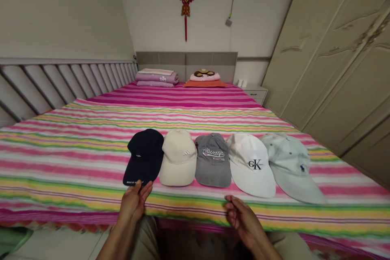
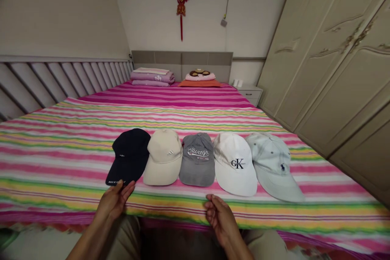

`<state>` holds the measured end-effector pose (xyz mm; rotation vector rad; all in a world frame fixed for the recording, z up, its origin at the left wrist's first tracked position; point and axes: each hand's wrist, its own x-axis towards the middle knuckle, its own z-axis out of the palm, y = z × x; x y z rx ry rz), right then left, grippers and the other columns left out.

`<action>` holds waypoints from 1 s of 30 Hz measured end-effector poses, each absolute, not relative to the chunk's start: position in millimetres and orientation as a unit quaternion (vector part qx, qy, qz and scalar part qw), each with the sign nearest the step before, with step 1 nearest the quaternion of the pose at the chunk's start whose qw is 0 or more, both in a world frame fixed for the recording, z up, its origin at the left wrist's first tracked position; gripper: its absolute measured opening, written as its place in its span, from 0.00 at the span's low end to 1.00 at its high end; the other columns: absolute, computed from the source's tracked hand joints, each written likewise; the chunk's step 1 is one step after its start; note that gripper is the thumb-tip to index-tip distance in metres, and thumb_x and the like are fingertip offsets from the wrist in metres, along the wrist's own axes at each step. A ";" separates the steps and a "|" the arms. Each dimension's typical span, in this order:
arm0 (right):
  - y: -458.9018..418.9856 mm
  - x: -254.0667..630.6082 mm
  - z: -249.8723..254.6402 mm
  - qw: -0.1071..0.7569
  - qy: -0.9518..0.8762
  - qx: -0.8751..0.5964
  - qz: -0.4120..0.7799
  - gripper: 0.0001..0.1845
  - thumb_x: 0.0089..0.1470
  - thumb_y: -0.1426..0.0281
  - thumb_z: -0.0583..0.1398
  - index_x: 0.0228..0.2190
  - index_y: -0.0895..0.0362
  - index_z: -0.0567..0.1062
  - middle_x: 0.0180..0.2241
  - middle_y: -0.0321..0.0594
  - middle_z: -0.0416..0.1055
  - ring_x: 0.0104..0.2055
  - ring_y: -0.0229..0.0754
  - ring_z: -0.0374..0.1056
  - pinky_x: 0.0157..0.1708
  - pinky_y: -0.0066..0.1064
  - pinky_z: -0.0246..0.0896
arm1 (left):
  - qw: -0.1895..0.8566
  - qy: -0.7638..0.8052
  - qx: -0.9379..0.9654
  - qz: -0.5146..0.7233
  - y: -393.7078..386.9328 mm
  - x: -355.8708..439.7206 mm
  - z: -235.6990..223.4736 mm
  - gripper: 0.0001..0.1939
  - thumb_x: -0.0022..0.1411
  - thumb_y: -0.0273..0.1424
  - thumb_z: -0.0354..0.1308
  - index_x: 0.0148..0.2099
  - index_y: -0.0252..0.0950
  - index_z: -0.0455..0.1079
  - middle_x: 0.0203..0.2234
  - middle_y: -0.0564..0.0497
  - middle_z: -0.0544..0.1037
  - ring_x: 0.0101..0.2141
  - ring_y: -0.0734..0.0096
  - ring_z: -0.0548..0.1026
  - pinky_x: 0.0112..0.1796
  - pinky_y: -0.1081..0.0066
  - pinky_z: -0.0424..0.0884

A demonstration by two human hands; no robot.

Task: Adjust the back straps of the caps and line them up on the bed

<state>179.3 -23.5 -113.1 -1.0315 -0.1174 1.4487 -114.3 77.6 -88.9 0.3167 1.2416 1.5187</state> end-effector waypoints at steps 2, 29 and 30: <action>-23.1 179.0 -112.7 0.629 -0.055 -0.450 0.632 0.22 0.26 0.67 0.71 0.26 0.63 0.70 0.15 0.34 0.68 0.13 0.26 0.57 0.12 0.16 0.53 | 0.548 0.521 0.136 0.641 77.1 -115.0 -89.6 0.14 0.58 0.19 0.47 0.21 0.34 0.53 0.14 0.55 0.67 0.23 0.70 0.76 0.26 0.73 0.74; -31.3 221.0 -99.5 0.720 0.041 -0.510 0.469 0.07 0.46 0.72 0.60 0.25 0.59 0.65 0.19 0.36 0.72 0.12 0.29 0.58 0.10 0.19 0.56 | 0.659 0.562 0.200 0.458 50.0 -86.8 -81.1 0.05 0.54 0.26 0.56 0.34 0.28 0.67 0.25 0.40 0.78 0.22 0.70 0.76 0.22 0.75 0.72; -28.9 224.2 -98.9 0.717 0.043 -0.510 0.474 0.06 0.47 0.73 0.60 0.24 0.59 0.65 0.18 0.36 0.72 0.11 0.28 0.57 0.10 0.19 0.55 | 0.667 0.557 0.202 0.452 50.8 -82.0 -79.5 0.06 0.54 0.27 0.56 0.33 0.28 0.67 0.25 0.40 0.78 0.21 0.70 0.75 0.21 0.75 0.71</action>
